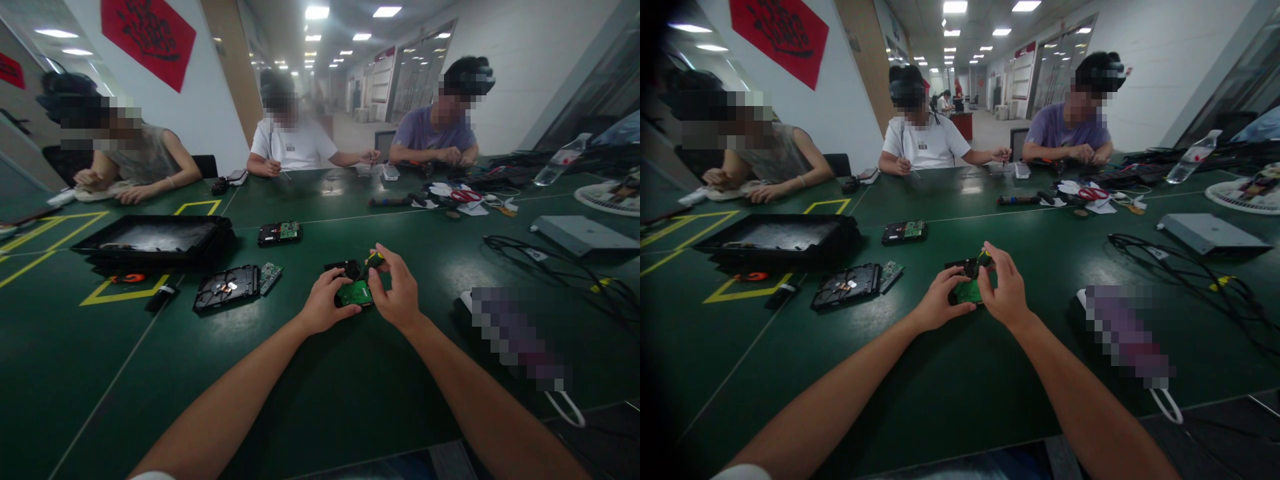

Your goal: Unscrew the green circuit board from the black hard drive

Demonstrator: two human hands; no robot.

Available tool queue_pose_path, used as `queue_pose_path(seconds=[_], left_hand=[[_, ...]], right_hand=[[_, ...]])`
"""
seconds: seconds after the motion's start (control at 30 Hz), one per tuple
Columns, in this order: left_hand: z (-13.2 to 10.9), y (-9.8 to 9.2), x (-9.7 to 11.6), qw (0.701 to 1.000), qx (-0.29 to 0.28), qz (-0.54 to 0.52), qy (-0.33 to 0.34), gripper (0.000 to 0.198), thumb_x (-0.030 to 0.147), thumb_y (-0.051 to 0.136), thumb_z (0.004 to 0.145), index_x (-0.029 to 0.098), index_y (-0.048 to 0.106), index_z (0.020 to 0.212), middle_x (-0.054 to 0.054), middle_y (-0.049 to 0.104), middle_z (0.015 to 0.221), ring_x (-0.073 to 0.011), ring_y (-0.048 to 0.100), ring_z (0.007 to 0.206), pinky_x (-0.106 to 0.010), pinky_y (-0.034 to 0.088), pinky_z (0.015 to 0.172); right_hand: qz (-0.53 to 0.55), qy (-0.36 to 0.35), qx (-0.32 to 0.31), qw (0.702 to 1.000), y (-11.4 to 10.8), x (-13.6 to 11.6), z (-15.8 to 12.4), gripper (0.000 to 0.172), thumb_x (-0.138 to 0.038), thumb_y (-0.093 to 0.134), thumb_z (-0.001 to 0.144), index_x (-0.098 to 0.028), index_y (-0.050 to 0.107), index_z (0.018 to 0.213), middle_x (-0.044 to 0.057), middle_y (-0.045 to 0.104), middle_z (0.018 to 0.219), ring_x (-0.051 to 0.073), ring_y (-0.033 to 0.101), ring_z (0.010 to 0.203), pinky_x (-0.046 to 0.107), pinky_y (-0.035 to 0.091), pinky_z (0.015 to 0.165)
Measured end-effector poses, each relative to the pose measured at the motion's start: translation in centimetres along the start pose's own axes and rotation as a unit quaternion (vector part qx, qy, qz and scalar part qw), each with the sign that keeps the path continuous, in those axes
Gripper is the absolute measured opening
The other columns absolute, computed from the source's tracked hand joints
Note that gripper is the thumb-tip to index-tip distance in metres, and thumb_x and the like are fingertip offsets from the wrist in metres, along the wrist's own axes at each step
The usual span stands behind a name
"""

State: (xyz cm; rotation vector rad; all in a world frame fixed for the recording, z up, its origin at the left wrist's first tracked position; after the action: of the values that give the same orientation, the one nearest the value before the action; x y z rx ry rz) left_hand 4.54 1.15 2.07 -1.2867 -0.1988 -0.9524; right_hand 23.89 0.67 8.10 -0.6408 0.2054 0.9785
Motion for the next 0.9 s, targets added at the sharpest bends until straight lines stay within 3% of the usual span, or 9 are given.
queue_pose_path(seconds=[0.2, 0.4, 0.6, 0.8, 0.9], left_hand=[[0.03, 0.15, -0.24, 1.000, 0.002, 0.000, 0.004, 0.067, 0.049, 0.088, 0.078, 0.027, 0.065, 0.137, -0.013, 0.051, 0.157, -0.0368, 0.046, 0.148, -0.059, 0.038, 0.124], [-0.01, 0.10, -0.11, 1.000, 0.002, -0.008, -0.006, 0.065, 0.050, 0.088, 0.079, 0.026, 0.066, 0.135, -0.014, 0.051, 0.156, -0.0375, 0.045, 0.149, -0.059, 0.039, 0.123], [0.01, 0.02, 0.08, 1.000, 0.004, -0.003, 0.000, 0.067, 0.051, 0.087, 0.079, 0.026, 0.065, 0.137, -0.015, 0.051, 0.156, -0.0375, 0.046, 0.148, -0.059, 0.039, 0.123], [0.04, 0.05, -0.04, 1.000, 0.006, -0.006, -0.001, 0.067, 0.050, 0.088, 0.079, 0.026, 0.065, 0.137, -0.014, 0.052, 0.156, -0.0373, 0.046, 0.148, -0.059, 0.039, 0.124], [0.02, 0.18, -0.24, 1.000, 0.006, -0.007, -0.002, 0.068, 0.051, 0.088, 0.078, 0.025, 0.065, 0.137, -0.015, 0.051, 0.156, -0.0382, 0.045, 0.149, -0.059, 0.039, 0.124]], right_hand=[[-0.008, -0.003, 0.014, 1.000, -0.08, 0.11, 0.02, 0.050, -0.028, 0.065, 0.099, -0.030, 0.052, 0.147, 0.012, 0.066, 0.129, 0.025, 0.072, 0.099, 0.045, 0.067, 0.081], [-0.005, -0.006, 0.006, 1.000, -0.11, -0.10, 0.06, 0.050, -0.024, 0.060, 0.101, -0.028, 0.048, 0.150, 0.012, 0.068, 0.129, 0.026, 0.072, 0.100, 0.049, 0.065, 0.091], [-0.015, -0.007, 0.012, 1.000, -0.16, 0.04, 0.08, 0.051, -0.026, 0.067, 0.098, -0.029, 0.052, 0.147, 0.012, 0.065, 0.127, 0.022, 0.071, 0.087, 0.045, 0.066, 0.081], [-0.005, -0.010, 0.005, 1.000, -0.09, 0.08, -0.01, 0.054, -0.023, 0.062, 0.099, -0.028, 0.047, 0.151, 0.012, 0.067, 0.130, 0.023, 0.072, 0.092, 0.048, 0.065, 0.088], [-0.008, -0.006, 0.010, 1.000, -0.13, 0.09, 0.05, 0.054, -0.023, 0.064, 0.099, -0.028, 0.048, 0.150, 0.012, 0.066, 0.129, 0.022, 0.071, 0.086, 0.045, 0.066, 0.081]])
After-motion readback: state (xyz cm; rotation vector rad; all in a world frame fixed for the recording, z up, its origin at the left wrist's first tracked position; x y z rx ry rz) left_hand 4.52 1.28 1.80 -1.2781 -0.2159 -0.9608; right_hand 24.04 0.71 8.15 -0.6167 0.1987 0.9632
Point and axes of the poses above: each hand's wrist, its own z-axis towards the middle knuckle, its own y-axis out of the palm, x = y × z, the point moved 4 cm from there along z, towards the middle knuckle
